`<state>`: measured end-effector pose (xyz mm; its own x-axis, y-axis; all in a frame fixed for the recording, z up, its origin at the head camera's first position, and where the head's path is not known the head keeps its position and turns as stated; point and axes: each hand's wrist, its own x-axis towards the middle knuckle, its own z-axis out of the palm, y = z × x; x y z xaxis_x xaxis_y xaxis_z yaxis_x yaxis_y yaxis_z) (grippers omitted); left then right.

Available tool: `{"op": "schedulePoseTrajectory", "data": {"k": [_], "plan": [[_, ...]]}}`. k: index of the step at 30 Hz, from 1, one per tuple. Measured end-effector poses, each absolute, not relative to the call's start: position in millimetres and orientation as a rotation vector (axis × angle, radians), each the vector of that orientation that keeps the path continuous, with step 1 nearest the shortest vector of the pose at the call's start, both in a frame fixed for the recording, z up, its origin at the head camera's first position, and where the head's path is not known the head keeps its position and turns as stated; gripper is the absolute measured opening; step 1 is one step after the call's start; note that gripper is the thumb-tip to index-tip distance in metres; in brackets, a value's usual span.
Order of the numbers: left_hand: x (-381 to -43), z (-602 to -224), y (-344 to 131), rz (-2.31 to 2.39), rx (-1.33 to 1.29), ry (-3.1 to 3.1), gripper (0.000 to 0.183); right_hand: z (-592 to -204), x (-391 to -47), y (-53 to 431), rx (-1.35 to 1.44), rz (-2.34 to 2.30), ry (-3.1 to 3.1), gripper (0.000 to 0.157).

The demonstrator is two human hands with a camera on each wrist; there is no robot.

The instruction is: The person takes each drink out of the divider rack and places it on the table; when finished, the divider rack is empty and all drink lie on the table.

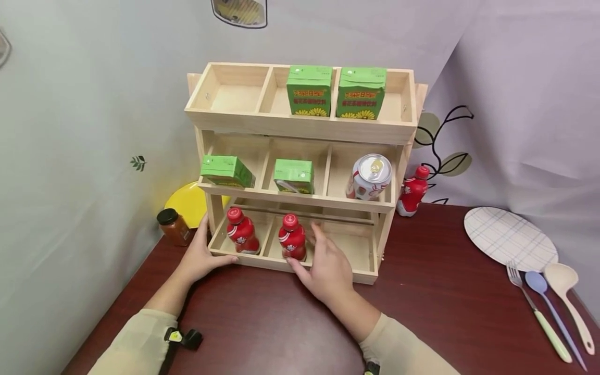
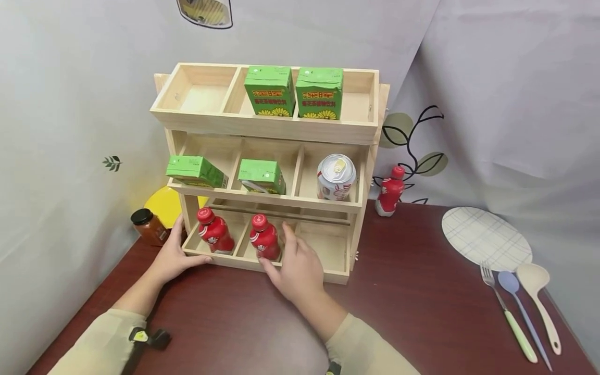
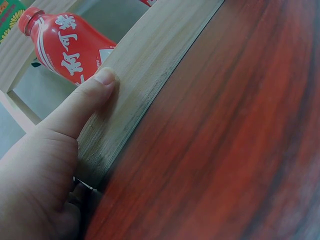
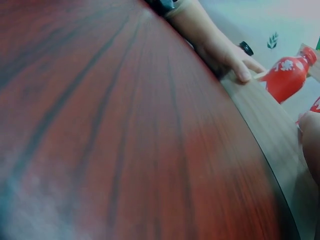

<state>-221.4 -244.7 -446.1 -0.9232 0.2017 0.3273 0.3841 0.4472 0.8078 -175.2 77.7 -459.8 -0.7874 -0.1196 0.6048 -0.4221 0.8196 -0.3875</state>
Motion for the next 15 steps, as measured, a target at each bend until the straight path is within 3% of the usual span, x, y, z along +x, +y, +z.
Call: {"op": "schedulePoseTrajectory", "data": {"k": [15], "plan": [[-221.5,-442.8,-241.2,-1.458,-0.505,-2.532,0.126,-452.3,-176.7,73.6,0.372,0.645,-2.47,0.066]]}}
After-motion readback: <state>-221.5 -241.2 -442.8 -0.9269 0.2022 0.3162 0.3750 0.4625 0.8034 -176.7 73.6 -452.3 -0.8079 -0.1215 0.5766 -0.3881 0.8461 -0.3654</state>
